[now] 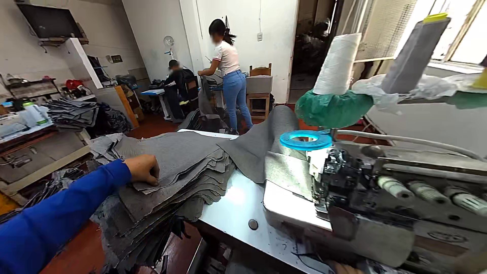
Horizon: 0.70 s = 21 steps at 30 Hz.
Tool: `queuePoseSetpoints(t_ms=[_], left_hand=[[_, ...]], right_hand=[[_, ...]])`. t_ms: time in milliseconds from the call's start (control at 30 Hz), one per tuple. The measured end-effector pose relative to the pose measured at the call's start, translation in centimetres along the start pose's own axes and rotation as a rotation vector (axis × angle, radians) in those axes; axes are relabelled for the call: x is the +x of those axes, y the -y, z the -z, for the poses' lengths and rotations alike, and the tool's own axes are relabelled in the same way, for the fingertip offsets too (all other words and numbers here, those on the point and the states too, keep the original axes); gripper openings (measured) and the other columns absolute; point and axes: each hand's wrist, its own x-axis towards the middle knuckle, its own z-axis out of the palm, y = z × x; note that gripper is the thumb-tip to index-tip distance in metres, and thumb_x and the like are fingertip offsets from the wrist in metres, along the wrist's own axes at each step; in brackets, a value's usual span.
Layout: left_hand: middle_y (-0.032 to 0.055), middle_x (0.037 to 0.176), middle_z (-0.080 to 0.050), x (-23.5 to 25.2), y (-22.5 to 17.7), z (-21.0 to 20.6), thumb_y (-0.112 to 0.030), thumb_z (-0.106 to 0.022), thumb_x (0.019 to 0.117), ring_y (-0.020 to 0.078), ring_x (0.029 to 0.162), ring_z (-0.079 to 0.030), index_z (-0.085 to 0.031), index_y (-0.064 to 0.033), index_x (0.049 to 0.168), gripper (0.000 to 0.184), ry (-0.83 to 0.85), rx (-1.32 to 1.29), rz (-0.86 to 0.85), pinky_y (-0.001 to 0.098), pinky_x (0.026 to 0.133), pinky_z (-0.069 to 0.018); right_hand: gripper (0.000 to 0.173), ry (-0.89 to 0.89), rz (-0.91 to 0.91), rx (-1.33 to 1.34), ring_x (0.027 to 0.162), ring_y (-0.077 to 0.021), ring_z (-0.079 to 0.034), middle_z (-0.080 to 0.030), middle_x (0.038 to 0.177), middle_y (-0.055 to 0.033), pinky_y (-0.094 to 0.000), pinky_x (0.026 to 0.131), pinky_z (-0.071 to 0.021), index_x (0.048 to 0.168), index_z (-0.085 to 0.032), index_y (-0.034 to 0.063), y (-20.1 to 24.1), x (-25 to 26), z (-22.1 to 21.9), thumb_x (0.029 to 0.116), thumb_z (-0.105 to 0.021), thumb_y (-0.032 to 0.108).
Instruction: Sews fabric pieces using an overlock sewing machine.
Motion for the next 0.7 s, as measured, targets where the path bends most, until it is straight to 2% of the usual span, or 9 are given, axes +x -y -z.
queuePoseSetpoints(t_ms=[100, 233, 367, 433, 500, 567, 600, 667, 700], left_hand=[[0.0124, 0.093, -0.074, 0.1, 0.1, 0.4, -0.019, -0.075, 0.0941, 0.0211, 0.086, -0.069, -0.076, -0.0008, 0.107, 0.022, 0.005, -0.103, -0.082, 0.0414, 0.086, -0.0546], [0.0163, 0.09, -0.073, 0.7, -0.4, -1.1, -0.013, -0.077, 0.0898, 0.0293, 0.09, -0.069, -0.077, 0.0012, 0.096, 0.015, -0.121, -0.016, -0.021, 0.0514, 0.09, -0.052], [0.0218, 0.091, -0.071, -0.6, 0.7, 0.9, -0.007, -0.071, 0.0942, 0.035, 0.092, -0.068, -0.075, 0.006, 0.095, 0.014, -0.389, -0.207, 0.002, 0.0564, 0.09, -0.0498], [0.0237, 0.093, -0.07, -1.7, -0.8, 2.1, -0.01, -0.067, 0.0989, 0.0368, 0.093, -0.066, -0.072, 0.0069, 0.097, 0.018, -0.517, -0.383, 0.039, 0.0579, 0.09, -0.0489], [0.0171, 0.083, -0.067, -2.2, -3.8, 1.9, -0.012, -0.065, 0.0998, 0.0282, 0.078, -0.063, -0.071, 0.0043, 0.092, 0.019, -0.573, -0.489, -0.047, 0.0518, 0.077, -0.0508], [0.0085, 0.078, -0.063, -3.4, -9.9, 0.7, -0.01, -0.057, 0.1028, 0.0165, 0.071, -0.06, -0.067, 0.0021, 0.093, 0.019, -0.449, -0.62, -0.142, 0.039, 0.07, -0.051], [0.0056, 0.08, -0.064, -4.1, -13.7, -0.2, -0.009, -0.052, 0.1054, 0.0116, 0.072, -0.064, -0.065, 0.0022, 0.098, 0.019, -0.333, -0.737, -0.184, 0.0328, 0.071, -0.0574], [0.0051, 0.086, -0.065, -4.5, -20.6, -2.3, -0.007, -0.045, 0.107, 0.009, 0.078, -0.068, -0.06, 0.0045, 0.106, 0.019, -0.149, -1.011, -0.271, 0.0287, 0.077, -0.0606], [0.0067, 0.09, -0.064, -4.2, -23.2, -3.2, -0.006, -0.043, 0.107, 0.0095, 0.081, -0.068, -0.059, 0.0064, 0.109, 0.02, -0.099, -1.096, -0.299, 0.0286, 0.08, -0.0603]], right_hand=[[0.036, 0.085, -0.001, 0.088, 0.095, -0.0418, -0.073, -0.075, 0.102, -0.0218, -0.0522, 0.088, -0.0546, 0.108, -0.074, -0.0047, -0.5, -0.2, 0.7, 0.1051, -0.045, 0.018], [0.034, 0.047, 0.016, 0.051, 0.092, -0.0391, -0.073, -0.076, 0.1, -0.0195, -0.0499, 0.086, -0.0551, 0.105, -0.074, -0.0028, -0.6, -0.4, 0.1, 0.1038, -0.047, 0.017], [0.03, 0.098, -0.021, 0.274, 0.103, -0.0485, -0.069, -0.072, 0.109, -0.0277, -0.0576, 0.096, -0.051, 0.11, -0.071, -0.0094, -0.7, -0.5, 1.1, 0.1012, -0.051, 0.011], [0.035, 0.052, -0.053, 0.466, 0.113, -0.054, -0.063, -0.069, 0.117, -0.0318, -0.0603, 0.105, -0.0448, 0.111, -0.07, -0.0118, -0.4, -1.0, 1.4, 0.1003, -0.053, 0.017], [0.044, 0.078, -0.061, 0.649, 0.119, -0.0559, -0.058, -0.066, 0.122, -0.0338, -0.0611, 0.109, -0.0407, 0.113, -0.069, -0.0131, 1.1, -1.1, 2.3, 0.0993, -0.057, 0.027], [0.056, 0.163, -0.026, 0.883, 0.121, -0.05, -0.059, -0.066, 0.122, -0.0333, -0.0574, 0.109, -0.0417, 0.115, -0.066, -0.0149, 3.4, -0.5, 3.0, 0.0989, -0.057, 0.038], [0.067, 0.228, -0.024, 1.028, 0.124, -0.0442, -0.059, -0.064, 0.126, -0.0328, -0.0529, 0.109, -0.0427, 0.122, -0.062, -0.0168, 4.8, -0.1, 3.2, 0.0986, -0.057, 0.046], [0.096, 0.399, -0.111, 1.319, 0.136, -0.0327, -0.052, -0.052, 0.143, -0.0327, -0.0434, 0.112, -0.0427, 0.142, -0.039, -0.0219, 7.5, 0.8, 3.6, 0.0947, -0.057, 0.059], [0.098, 0.438, -0.219, 1.448, 0.138, -0.0269, -0.052, -0.049, 0.148, -0.03, -0.0387, 0.112, -0.0438, 0.148, -0.029, -0.0207, 8.6, 1.4, 3.5, 0.0949, -0.06, 0.056]])
